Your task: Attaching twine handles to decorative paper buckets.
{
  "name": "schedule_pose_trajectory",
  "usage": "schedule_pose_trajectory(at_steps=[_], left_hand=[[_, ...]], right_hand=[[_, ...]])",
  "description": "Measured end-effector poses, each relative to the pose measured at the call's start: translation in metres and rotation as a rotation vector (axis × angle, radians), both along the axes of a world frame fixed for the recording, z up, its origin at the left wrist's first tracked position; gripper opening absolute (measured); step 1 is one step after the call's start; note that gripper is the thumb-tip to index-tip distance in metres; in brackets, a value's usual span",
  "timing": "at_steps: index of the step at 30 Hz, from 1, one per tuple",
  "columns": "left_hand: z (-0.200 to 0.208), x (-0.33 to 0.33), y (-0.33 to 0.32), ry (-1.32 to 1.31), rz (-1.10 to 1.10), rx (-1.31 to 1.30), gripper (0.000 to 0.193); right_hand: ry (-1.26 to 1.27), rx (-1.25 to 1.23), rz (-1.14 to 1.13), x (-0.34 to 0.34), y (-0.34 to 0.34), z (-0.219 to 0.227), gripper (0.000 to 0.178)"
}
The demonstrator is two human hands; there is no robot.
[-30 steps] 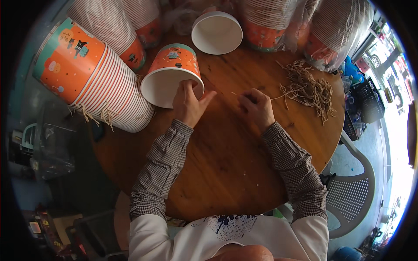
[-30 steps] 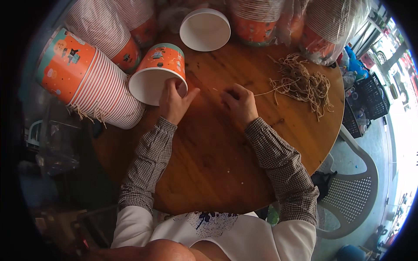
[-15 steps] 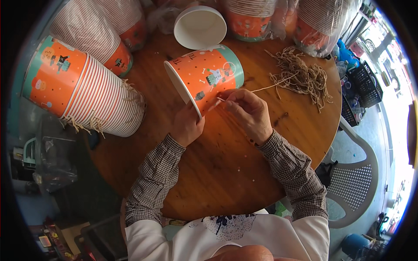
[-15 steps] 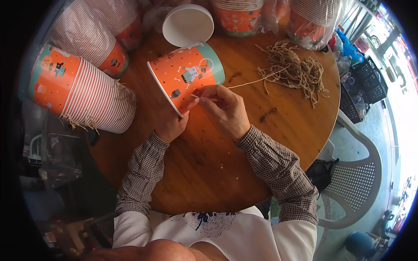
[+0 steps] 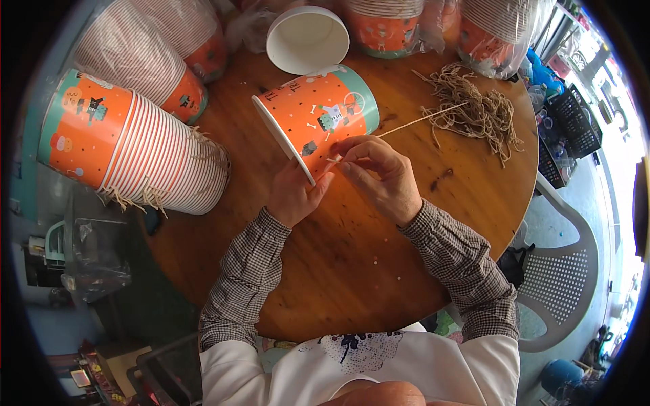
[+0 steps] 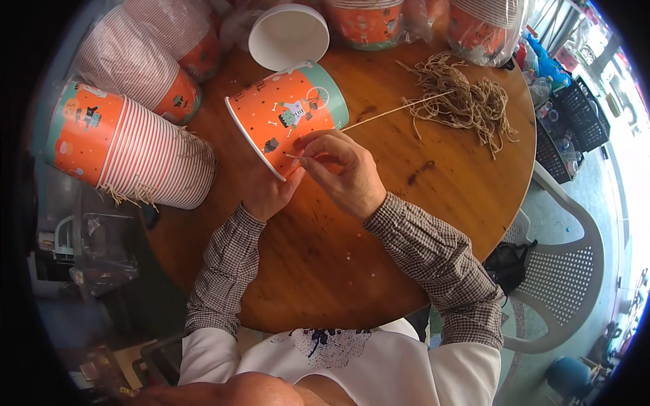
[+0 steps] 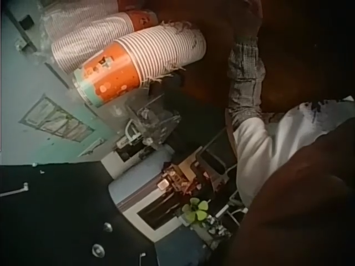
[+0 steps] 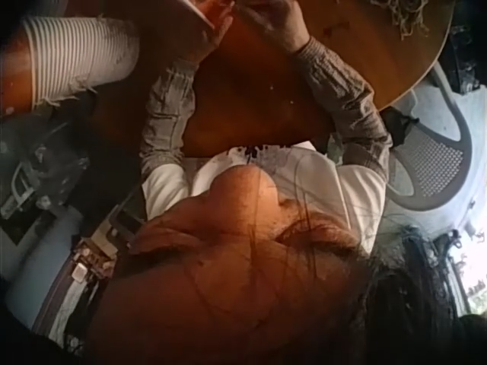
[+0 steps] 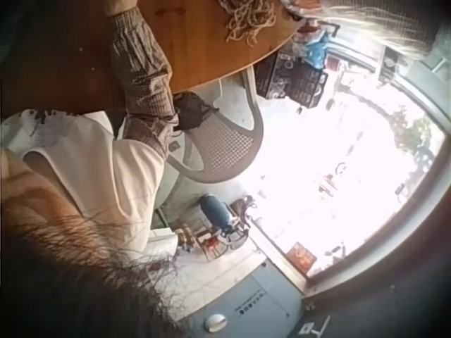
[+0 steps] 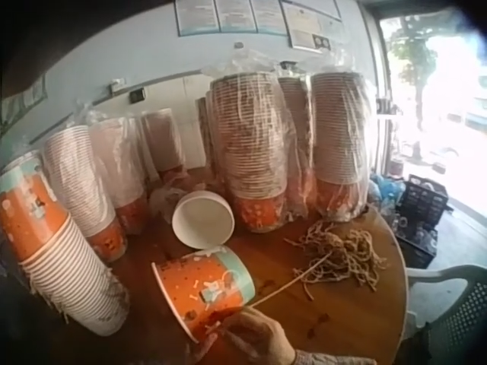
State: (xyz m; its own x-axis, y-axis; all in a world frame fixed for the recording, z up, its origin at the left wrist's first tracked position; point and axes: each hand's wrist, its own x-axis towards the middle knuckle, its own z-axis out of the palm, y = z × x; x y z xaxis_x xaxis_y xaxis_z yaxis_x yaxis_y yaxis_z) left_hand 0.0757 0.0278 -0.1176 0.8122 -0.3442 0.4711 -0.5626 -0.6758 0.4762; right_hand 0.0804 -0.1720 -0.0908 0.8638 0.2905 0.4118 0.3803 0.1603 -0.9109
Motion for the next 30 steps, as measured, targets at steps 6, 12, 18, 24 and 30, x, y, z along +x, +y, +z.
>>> schedule_pose_trajectory(at_steps=[6, 12, 18, 24, 30], left_hand=[[-0.004, -0.006, 0.005, -0.008, 0.057, -0.133, 0.027], [-0.031, 0.001, 0.006, -0.003, 0.044, -0.252, 0.022], [-0.042, -0.001, 0.005, -0.161, -0.01, -0.303, 0.017], [-0.039, -0.005, -0.018, -0.364, 0.011, -0.524, 0.012], [-0.036, -0.007, -0.011, -0.303, -0.039, -0.438, 0.011]], right_hand=[[-0.356, -0.26, -0.028, -0.008, 0.003, 0.008, 0.011], [-0.545, -0.344, 0.13, -0.026, 0.02, 0.006, 0.015], [-0.569, -0.348, 0.182, -0.033, 0.034, 0.003, 0.012], [-0.575, -0.346, 0.187, -0.04, 0.034, 0.005, 0.014], [-0.581, -0.415, 0.141, -0.043, 0.034, 0.01, 0.013]])
